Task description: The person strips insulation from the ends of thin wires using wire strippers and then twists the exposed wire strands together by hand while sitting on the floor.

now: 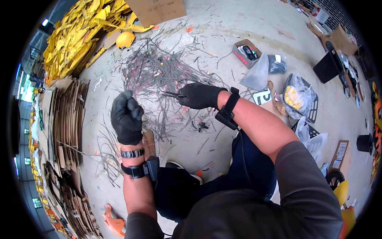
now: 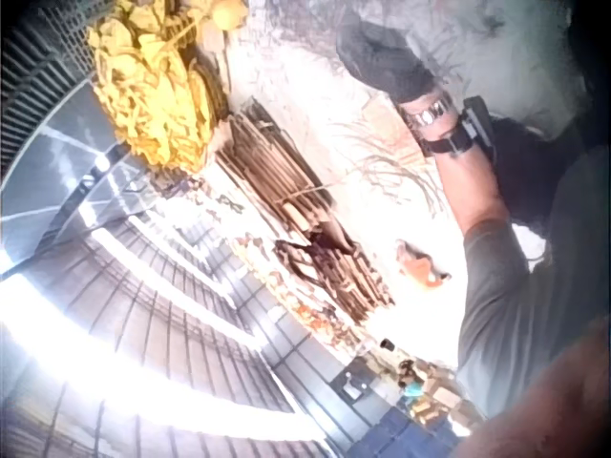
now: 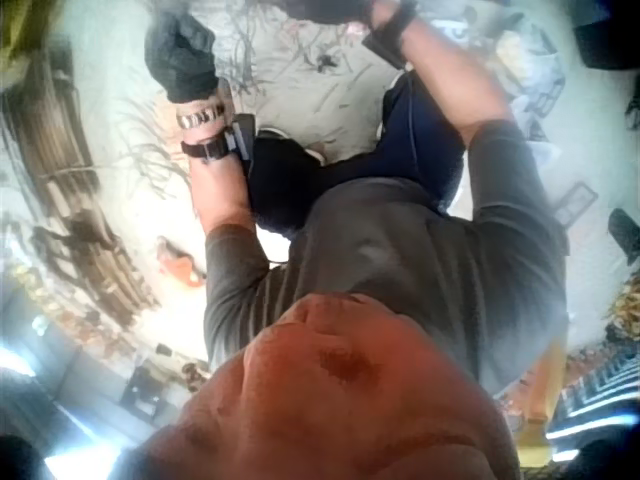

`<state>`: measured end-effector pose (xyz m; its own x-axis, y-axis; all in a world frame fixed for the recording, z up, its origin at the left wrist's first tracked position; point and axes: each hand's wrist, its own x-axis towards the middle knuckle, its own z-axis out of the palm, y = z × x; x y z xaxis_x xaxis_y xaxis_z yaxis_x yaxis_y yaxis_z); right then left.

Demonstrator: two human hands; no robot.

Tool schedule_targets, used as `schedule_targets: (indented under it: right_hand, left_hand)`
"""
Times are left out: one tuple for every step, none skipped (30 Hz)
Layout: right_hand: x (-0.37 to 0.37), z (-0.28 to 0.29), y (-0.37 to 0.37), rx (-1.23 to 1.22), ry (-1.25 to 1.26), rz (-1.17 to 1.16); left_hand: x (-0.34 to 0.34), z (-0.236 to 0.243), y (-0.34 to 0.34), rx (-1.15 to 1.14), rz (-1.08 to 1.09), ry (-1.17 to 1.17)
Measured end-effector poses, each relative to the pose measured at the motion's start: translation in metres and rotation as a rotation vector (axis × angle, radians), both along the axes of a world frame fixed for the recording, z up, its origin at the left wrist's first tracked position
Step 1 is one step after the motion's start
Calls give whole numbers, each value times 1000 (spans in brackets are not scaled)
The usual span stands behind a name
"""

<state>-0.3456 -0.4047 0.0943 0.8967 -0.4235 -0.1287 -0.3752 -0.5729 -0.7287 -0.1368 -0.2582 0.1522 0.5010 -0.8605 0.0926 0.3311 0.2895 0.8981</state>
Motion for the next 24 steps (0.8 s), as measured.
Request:
schedule_targets:
  right_hand:
    - [-4, 3, 1, 9, -16, -9]
    - [-5, 6, -1, 33, 25, -7]
    - [-5, 9, -3, 58, 66, -5]
    - [-4, 10, -4, 86, 106, 6]
    - [-3, -1, -11, 95, 124, 55]
    - [-3, -12, -13, 97, 135, 71]
    - [-2, -17, -12, 100, 149, 86]
    - [-1, -21, -12, 103, 162, 100]
    - [1, -25, -10, 82, 200, 96]
    - [3, -25, -1, 97, 199, 94]
    - [6, -26, 7, 113, 198, 93]
    - [9, -27, 12, 129, 197, 93]
    - [14, -35, 14, 107, 236, 135]
    - [17, -40, 17, 164, 243, 157]
    - [19, -45, 20, 221, 249, 180]
    - [26, -44, 24, 278, 253, 206]
    - [30, -34, 28, 326, 286, 243]
    - [33, -38, 32, 483, 256, 236]
    - [35, -41, 37, 635, 228, 219]
    - [35, -42, 41, 787, 199, 200]
    - [34, -41, 42, 899, 223, 202]
    - [35, -41, 44, 971, 202, 194]
    - [36, -43, 47, 1044, 180, 185]
    - [37, -44, 49, 1116, 157, 176]
  left_hand:
    - [9, 11, 2, -71, -27, 64]
    - [15, 22, 2, -141, -55, 128]
    - [18, 34, 1, -194, -33, 145]
    - [24, 42, 3, -295, -67, 119]
    - [25, 51, 2, -360, -59, 99]
    - [25, 61, 2, -426, -52, 79]
    - [23, 68, 6, -479, -35, 81]
    - [26, 73, 9, -497, -35, 108]
    - [33, 74, 11, -549, -88, 114]
    - [37, 73, 16, -594, -132, 127]
    - [38, 72, 19, -596, -124, 165]
    - [37, 72, 20, -586, -83, 151]
    - [33, 74, 20, -575, -40, 136]
    - [29, 76, 21, -564, 3, 122]
    - [28, 77, 22, -559, 0, 128]
    - [30, 78, 25, -567, 3, 123]
    - [33, 78, 28, -575, 5, 117]
    - [35, 79, 31, -583, 7, 111]
    - [36, 80, 33, -586, 8, 120]
    - [36, 81, 34, -591, 0, 130]
    - [35, 81, 36, -597, -8, 140]
    - [34, 84, 36, -605, -16, 147]
    - [31, 86, 38, -596, -3, 124]
    - [29, 87, 39, -602, -16, 151]
